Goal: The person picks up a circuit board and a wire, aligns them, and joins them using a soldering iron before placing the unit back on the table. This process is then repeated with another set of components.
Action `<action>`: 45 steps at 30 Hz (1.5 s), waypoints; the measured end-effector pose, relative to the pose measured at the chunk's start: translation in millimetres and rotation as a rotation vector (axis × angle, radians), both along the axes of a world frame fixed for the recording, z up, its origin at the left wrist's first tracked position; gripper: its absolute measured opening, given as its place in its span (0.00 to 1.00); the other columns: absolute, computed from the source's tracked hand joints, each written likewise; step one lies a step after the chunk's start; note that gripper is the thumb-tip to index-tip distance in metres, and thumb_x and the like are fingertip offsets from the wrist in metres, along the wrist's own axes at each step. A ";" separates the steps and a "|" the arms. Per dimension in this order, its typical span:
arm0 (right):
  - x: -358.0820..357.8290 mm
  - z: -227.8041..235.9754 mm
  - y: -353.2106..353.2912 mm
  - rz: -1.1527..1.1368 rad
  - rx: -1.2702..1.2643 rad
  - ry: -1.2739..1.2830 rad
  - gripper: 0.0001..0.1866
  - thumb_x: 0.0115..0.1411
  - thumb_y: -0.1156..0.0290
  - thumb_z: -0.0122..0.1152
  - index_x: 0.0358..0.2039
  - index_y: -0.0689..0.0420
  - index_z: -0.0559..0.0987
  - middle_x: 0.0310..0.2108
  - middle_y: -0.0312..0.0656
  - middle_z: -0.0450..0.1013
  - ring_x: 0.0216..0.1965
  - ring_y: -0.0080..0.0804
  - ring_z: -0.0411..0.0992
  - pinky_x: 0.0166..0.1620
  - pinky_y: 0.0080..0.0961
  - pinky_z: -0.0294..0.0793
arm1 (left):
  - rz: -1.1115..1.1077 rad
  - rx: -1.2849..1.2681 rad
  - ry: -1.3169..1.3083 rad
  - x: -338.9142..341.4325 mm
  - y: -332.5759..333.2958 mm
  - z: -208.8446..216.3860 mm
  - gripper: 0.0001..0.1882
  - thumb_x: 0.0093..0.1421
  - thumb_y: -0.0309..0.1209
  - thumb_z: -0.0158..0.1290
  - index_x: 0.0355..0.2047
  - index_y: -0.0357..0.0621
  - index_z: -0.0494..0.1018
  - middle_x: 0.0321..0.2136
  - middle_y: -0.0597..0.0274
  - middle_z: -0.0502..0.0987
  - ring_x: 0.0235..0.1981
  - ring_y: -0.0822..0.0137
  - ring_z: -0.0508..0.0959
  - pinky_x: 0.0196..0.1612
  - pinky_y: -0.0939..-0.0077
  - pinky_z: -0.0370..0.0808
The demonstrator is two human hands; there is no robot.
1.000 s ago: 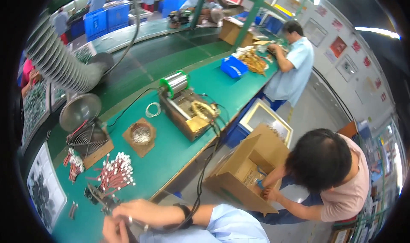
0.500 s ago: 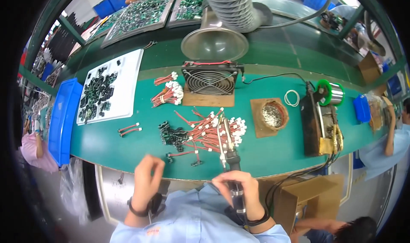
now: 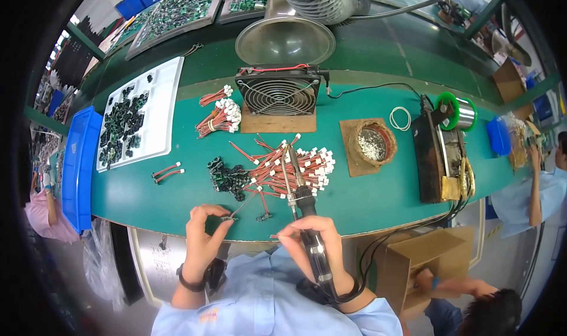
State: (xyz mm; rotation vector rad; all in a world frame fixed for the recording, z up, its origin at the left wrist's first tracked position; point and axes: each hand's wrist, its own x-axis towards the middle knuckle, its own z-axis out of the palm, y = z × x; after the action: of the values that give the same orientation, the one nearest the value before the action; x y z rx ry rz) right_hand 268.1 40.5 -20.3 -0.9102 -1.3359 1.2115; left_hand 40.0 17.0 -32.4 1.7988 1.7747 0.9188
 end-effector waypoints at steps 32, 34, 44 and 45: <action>-12.9 53.6 -0.5 0.127 0.261 -0.168 0.21 0.47 0.85 0.65 0.39 0.62 0.65 0.28 0.45 0.74 0.30 0.29 0.77 0.34 0.23 0.77 | -0.419 -0.524 -1.848 51.5 6.6 16.6 0.11 0.60 0.31 0.52 0.39 0.43 0.65 0.33 0.61 0.66 0.36 0.69 0.68 0.40 0.75 0.66; -11.3 52.4 -0.7 0.121 0.261 -0.172 0.21 0.46 0.84 0.66 0.39 0.62 0.66 0.28 0.44 0.75 0.30 0.29 0.77 0.33 0.22 0.76 | -0.414 -0.522 -1.829 52.3 5.6 14.1 0.11 0.59 0.32 0.52 0.39 0.43 0.65 0.33 0.61 0.66 0.36 0.69 0.68 0.40 0.75 0.66; -4.1 46.8 5.9 0.116 0.304 -0.133 0.20 0.45 0.83 0.67 0.37 0.61 0.68 0.26 0.44 0.76 0.28 0.29 0.77 0.31 0.21 0.75 | -0.309 -0.560 -1.788 61.4 6.9 18.5 0.14 0.57 0.34 0.56 0.39 0.46 0.64 0.33 0.62 0.66 0.37 0.68 0.68 0.41 0.73 0.67; -3.7 46.9 6.1 0.116 0.304 -0.131 0.21 0.44 0.83 0.68 0.37 0.61 0.68 0.26 0.44 0.76 0.28 0.29 0.77 0.31 0.20 0.75 | -0.308 -0.564 -1.785 61.7 7.1 18.6 0.14 0.57 0.34 0.56 0.39 0.46 0.64 0.33 0.62 0.66 0.37 0.68 0.68 0.41 0.73 0.67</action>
State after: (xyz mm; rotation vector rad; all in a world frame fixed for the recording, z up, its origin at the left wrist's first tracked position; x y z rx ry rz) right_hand 264.4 46.5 26.6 -0.7117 -1.6454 1.0118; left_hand 101.7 24.0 -13.8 0.3320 0.4201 1.0792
